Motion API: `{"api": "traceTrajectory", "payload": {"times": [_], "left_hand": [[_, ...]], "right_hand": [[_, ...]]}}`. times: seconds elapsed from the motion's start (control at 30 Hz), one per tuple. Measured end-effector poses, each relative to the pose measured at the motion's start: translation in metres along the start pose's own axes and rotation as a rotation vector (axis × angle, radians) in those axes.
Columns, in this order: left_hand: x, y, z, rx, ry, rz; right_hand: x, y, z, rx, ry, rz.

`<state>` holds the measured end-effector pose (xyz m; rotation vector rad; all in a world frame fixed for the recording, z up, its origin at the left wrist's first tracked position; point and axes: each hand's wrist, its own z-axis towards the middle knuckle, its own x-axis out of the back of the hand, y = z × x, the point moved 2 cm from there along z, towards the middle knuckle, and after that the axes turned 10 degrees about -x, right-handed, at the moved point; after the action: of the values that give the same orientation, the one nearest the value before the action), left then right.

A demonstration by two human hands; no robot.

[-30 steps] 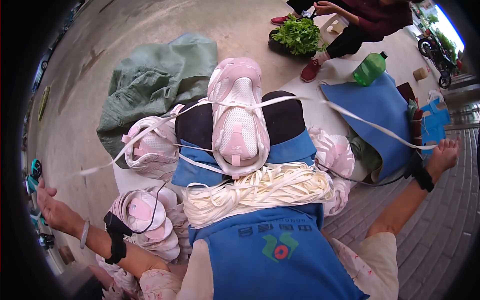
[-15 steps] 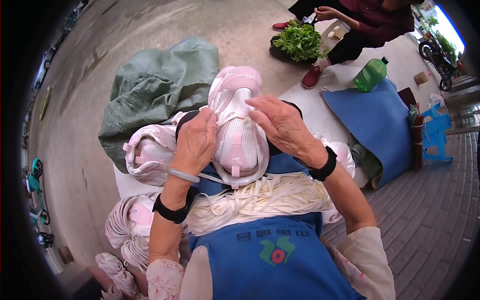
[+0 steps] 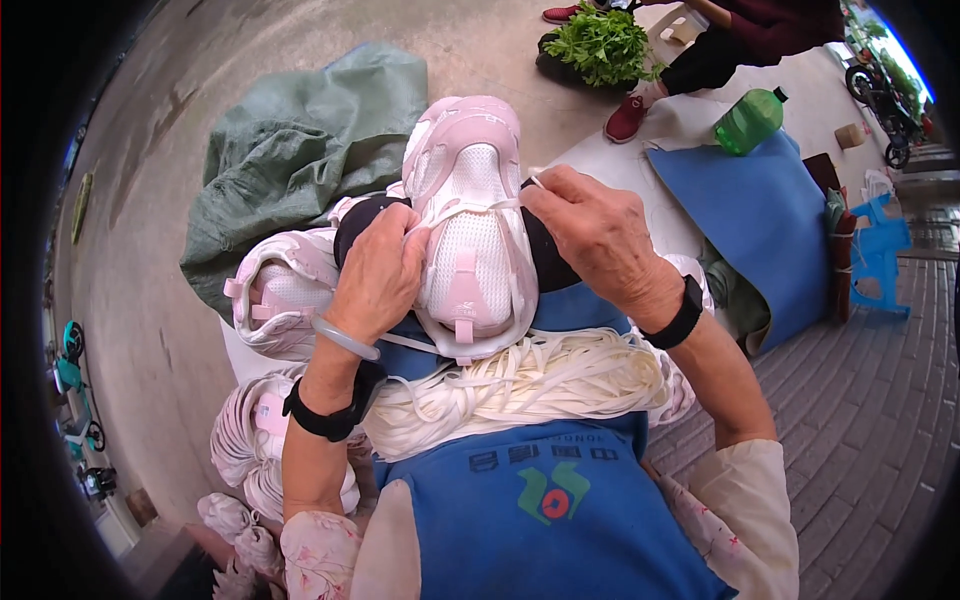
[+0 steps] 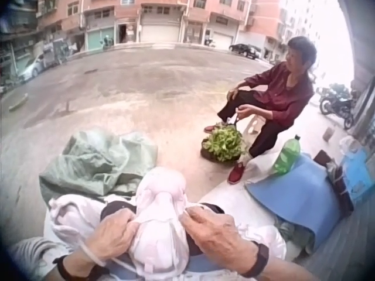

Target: The recorder is manually lacing and organizing multiple pairs of new sneakers while sitting outside.

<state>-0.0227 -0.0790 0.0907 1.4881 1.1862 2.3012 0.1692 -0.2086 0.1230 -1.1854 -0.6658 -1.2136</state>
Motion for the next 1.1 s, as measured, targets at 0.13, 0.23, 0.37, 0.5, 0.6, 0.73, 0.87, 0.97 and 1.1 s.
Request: {"api": "traceTrajectory", "payload": {"times": [0.13, 0.23, 0.37, 0.5, 0.6, 0.73, 0.87, 0.97, 1.1], "left_hand": [[0.013, 0.0, 0.012, -0.154, 0.059, 0.154], [0.011, -0.007, 0.014, -0.138, 0.045, 0.115], [0.011, -0.006, 0.01, -0.069, 0.02, -0.008], [0.009, -0.008, 0.011, -0.054, -0.01, -0.016], [0.01, -0.009, 0.016, -0.134, 0.062, 0.063], [0.012, -0.013, 0.023, -0.275, 0.089, 0.197], [0.023, 0.003, 0.012, -0.252, 0.293, 0.02], [0.029, 0.012, -0.007, 0.168, 0.102, -0.228], [0.019, 0.003, -0.012, 0.164, 0.073, -0.251]], "right_hand": [[-0.012, 0.021, -0.017, 0.029, -0.091, -0.015], [-0.006, 0.013, -0.011, -0.134, 0.057, 0.281], [-0.012, 0.008, -0.001, -0.122, 0.036, 0.351], [-0.027, 0.001, 0.001, -0.133, -0.088, 0.275], [-0.017, -0.005, 0.004, 0.011, 0.071, 0.133], [-0.023, 0.004, 0.004, 0.023, -0.075, 0.007], [-0.007, 0.011, -0.011, -0.117, 0.126, 0.283], [0.008, -0.003, -0.012, -0.48, -0.04, 0.612], [-0.005, -0.013, -0.01, -0.197, -0.05, 0.523]]}}
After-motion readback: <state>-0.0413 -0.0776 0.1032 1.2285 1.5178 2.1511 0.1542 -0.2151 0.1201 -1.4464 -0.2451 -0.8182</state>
